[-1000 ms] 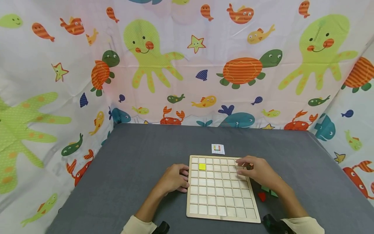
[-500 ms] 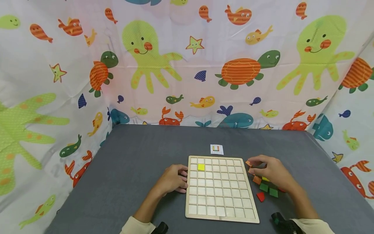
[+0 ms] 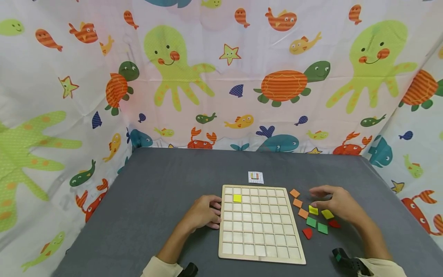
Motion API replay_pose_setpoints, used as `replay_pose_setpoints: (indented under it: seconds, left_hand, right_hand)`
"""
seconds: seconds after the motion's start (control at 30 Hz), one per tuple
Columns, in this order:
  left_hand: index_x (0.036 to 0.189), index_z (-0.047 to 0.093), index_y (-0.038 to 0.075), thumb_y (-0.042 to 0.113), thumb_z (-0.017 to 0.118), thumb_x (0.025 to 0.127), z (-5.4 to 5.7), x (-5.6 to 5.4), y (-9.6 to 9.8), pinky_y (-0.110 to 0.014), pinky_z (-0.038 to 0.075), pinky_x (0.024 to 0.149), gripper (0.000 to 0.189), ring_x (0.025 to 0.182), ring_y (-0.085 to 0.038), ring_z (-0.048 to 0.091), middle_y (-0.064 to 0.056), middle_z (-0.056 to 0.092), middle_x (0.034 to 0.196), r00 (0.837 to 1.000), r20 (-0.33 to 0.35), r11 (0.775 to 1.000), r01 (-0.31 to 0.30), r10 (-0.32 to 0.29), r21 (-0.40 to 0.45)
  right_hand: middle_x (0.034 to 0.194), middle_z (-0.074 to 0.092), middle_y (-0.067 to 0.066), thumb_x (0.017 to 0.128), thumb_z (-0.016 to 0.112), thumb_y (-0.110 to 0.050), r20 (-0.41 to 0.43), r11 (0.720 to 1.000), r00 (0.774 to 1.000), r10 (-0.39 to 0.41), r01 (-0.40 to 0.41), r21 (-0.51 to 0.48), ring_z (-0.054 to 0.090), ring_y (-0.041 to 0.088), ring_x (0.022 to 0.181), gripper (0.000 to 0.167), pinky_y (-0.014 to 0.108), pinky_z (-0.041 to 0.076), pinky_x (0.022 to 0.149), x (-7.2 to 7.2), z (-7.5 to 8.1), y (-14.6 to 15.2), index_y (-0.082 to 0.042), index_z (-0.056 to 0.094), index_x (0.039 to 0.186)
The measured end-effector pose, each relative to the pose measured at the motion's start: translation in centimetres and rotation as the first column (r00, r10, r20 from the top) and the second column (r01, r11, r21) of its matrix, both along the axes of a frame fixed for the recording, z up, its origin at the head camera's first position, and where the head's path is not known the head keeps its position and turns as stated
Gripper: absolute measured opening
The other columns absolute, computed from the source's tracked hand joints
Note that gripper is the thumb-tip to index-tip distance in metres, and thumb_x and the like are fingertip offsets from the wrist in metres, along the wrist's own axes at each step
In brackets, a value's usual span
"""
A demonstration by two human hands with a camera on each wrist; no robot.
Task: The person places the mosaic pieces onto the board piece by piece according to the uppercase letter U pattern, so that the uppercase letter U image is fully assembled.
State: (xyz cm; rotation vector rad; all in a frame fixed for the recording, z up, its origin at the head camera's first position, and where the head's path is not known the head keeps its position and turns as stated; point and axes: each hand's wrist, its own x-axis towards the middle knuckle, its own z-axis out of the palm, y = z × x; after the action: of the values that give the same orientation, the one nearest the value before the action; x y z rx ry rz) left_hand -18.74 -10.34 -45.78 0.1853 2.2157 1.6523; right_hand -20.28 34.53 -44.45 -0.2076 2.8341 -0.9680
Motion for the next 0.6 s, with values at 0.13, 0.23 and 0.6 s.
replay_pose_setpoints:
  seconds: [0.13,0.23,0.6]
  left_hand:
    - [0.142,0.057,-0.009,-0.018,0.075,0.082,0.1,0.1,-0.1,-0.038,0.068,0.065,0.064,0.092,-0.024,0.069,-0.021,0.062,0.119,1.000,-0.006,1.000,0.010,-0.010,-0.003]
    - [0.143,0.057,-0.009,-0.018,0.075,0.082,0.0,0.1,-0.1,-0.037,0.068,0.065,0.064,0.092,-0.024,0.069,-0.021,0.062,0.119,1.000,-0.007,1.000,0.011,-0.011,-0.001]
    - [0.143,0.057,-0.010,-0.019,0.075,0.081,0.0,0.0,-0.1,-0.038,0.068,0.064,0.065,0.085,-0.022,0.070,-0.021,0.062,0.118,1.000,-0.008,1.000,0.011,-0.011,-0.001]
  right_hand:
    - [0.121,0.075,0.012,0.090,0.085,-0.031,0.041,1.000,0.999,0.017,-0.017,0.014,0.064,0.032,0.112,0.051,0.042,0.059,0.089,-0.2,-0.1,0.7,-0.004,0.072,0.132]
    - [0.121,0.073,0.013,0.088,0.086,-0.029,0.063,0.999,0.997,0.038,-0.039,0.014,0.064,0.027,0.107,0.050,0.038,0.057,0.086,-0.4,-0.3,1.1,-0.003,0.074,0.129]
    - [0.106,0.068,0.007,0.087,0.087,-0.019,0.068,0.994,0.992,0.105,-0.102,-0.042,0.056,0.015,0.087,0.039,0.024,0.050,0.068,-0.6,-1.4,1.6,-0.002,0.077,0.120]
